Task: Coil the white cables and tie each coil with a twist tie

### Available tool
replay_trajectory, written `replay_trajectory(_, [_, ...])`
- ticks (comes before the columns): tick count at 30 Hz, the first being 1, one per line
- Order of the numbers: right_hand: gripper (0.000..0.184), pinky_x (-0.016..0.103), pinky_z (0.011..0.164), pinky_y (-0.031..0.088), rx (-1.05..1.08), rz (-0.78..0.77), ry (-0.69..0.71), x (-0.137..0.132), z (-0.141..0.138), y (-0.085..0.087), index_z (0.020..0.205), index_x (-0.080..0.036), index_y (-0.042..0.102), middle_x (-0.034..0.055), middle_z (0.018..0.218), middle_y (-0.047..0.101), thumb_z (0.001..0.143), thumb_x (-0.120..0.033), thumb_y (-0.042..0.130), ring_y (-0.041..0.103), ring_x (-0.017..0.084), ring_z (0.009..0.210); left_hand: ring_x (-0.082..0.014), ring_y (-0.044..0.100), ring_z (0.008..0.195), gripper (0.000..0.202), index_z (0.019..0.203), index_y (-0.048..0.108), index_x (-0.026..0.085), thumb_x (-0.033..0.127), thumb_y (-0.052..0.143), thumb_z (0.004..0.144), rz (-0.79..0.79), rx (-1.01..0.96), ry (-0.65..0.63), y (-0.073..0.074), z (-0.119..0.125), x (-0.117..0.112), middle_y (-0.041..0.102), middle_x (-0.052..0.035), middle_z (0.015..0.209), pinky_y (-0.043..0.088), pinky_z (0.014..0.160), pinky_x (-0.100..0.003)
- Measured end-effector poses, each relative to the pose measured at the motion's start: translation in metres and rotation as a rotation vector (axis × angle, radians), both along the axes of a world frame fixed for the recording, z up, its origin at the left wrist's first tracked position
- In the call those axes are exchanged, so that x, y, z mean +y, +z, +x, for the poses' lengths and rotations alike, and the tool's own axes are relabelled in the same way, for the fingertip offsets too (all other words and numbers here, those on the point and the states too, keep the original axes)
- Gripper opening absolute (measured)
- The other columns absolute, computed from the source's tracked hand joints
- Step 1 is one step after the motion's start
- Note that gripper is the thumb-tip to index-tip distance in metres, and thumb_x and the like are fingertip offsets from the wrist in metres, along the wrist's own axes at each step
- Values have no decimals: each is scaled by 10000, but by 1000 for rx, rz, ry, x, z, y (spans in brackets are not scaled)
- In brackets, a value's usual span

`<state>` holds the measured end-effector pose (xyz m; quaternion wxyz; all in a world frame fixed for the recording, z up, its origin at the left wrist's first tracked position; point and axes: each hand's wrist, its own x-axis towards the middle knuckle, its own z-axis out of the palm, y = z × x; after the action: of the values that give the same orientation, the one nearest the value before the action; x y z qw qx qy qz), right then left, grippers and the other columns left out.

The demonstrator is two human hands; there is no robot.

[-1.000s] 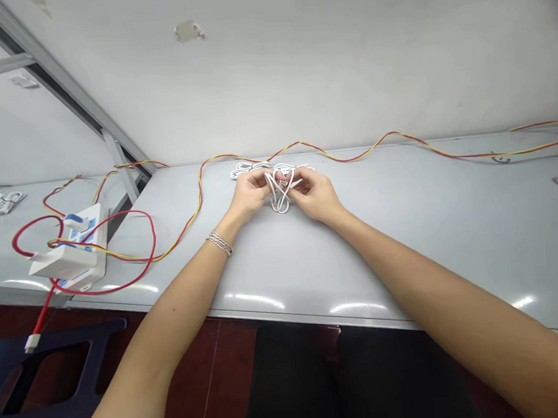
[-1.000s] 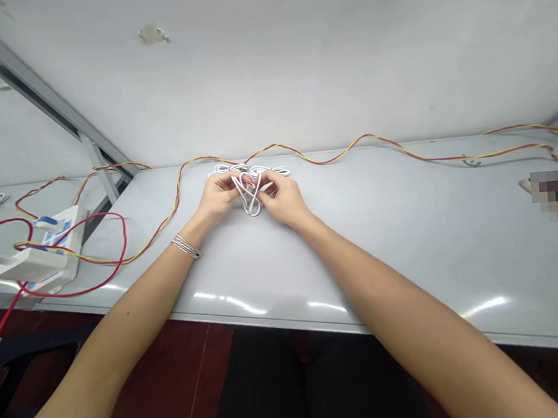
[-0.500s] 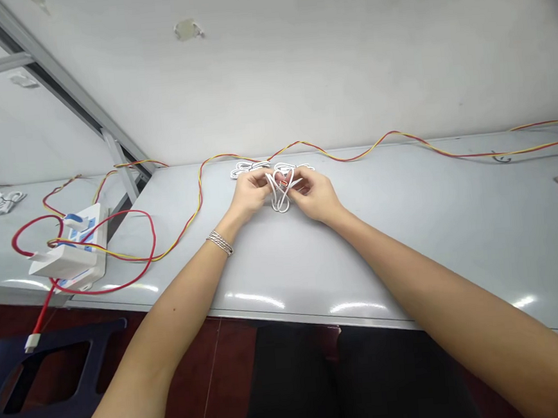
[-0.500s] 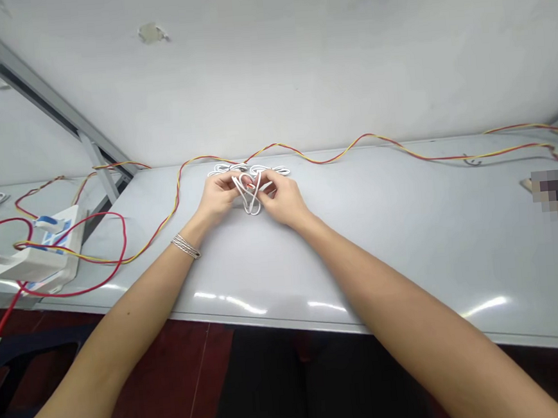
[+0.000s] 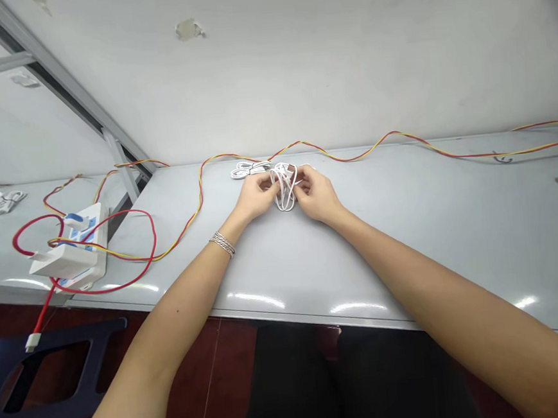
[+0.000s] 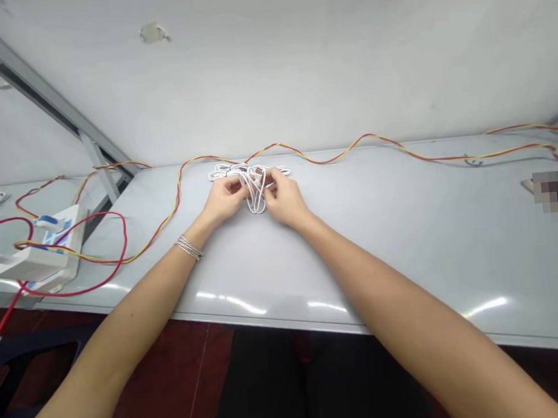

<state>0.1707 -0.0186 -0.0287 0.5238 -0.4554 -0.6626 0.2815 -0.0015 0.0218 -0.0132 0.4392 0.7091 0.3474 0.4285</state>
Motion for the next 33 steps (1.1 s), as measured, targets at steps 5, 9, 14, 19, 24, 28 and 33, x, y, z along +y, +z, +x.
replay_trajectory(5, [340, 382, 755, 578, -1, 12, 8, 0, 0, -1, 1121, -191, 632, 96, 1024, 738, 790, -171, 558, 706, 235, 830, -180, 680, 783, 297, 889, 737, 120, 390, 776, 772, -35, -27, -19, 0, -1, 0, 763, -90, 903, 547, 754, -301])
replay_trajectory(9, [300, 369, 751, 577, -1, 22, -5, -1, -2, 1, 1108, -199, 666, 84, 1004, 748, 823, -222, 578, 703, 235, 851, -168, 680, 840, 357, 965, 670, 155, 349, 827, 710, 8, -96, 77, 0, 0, 1, 738, -84, 997, 550, 753, -282])
replay_trajectory(14, [285, 363, 746, 563, 25, 0, 21, 0, -2, 1, 1094, -189, 690, 81, 969, 744, 870, -336, 595, 685, 219, 812, -182, 671, 889, 280, 957, 679, 170, 340, 788, 764, 83, -69, 27, 2, -2, 2, 727, -83, 999, 546, 780, -296])
replay_trajectory(19, [270, 371, 714, 553, 70, -17, -9, 4, -1, -3, 1035, -198, 703, 82, 941, 738, 865, -386, 610, 656, 221, 786, -203, 662, 880, 180, 941, 685, 176, 273, 733, 798, 130, -14, 42, 3, -5, 4, 729, -83, 952, 534, 787, -338])
replay_trajectory(24, [260, 380, 730, 539, 81, 8, -40, 5, -1, -2, 1013, -190, 723, 82, 949, 740, 860, -353, 591, 654, 220, 784, -196, 646, 856, 111, 903, 693, 162, 203, 662, 806, 180, 26, 73, 4, -6, 4, 719, -77, 913, 508, 813, -354])
replay_trajectory(28, [263, 381, 739, 529, 47, 23, -57, 4, 0, -1, 1029, -196, 745, 85, 960, 743, 870, -349, 602, 652, 224, 788, -204, 657, 889, 139, 909, 719, 168, 199, 642, 797, 187, 12, 92, 4, -6, 4, 750, -80, 952, 517, 873, -365])
replay_trajectory(33, [269, 367, 738, 503, -25, 38, -84, 3, 2, 1, 1053, -206, 774, 79, 955, 725, 883, -331, 607, 628, 210, 779, -199, 652, 860, 133, 876, 744, 176, 232, 656, 793, 184, 2, 101, 4, -6, 6, 760, -73, 932, 516, 879, -376])
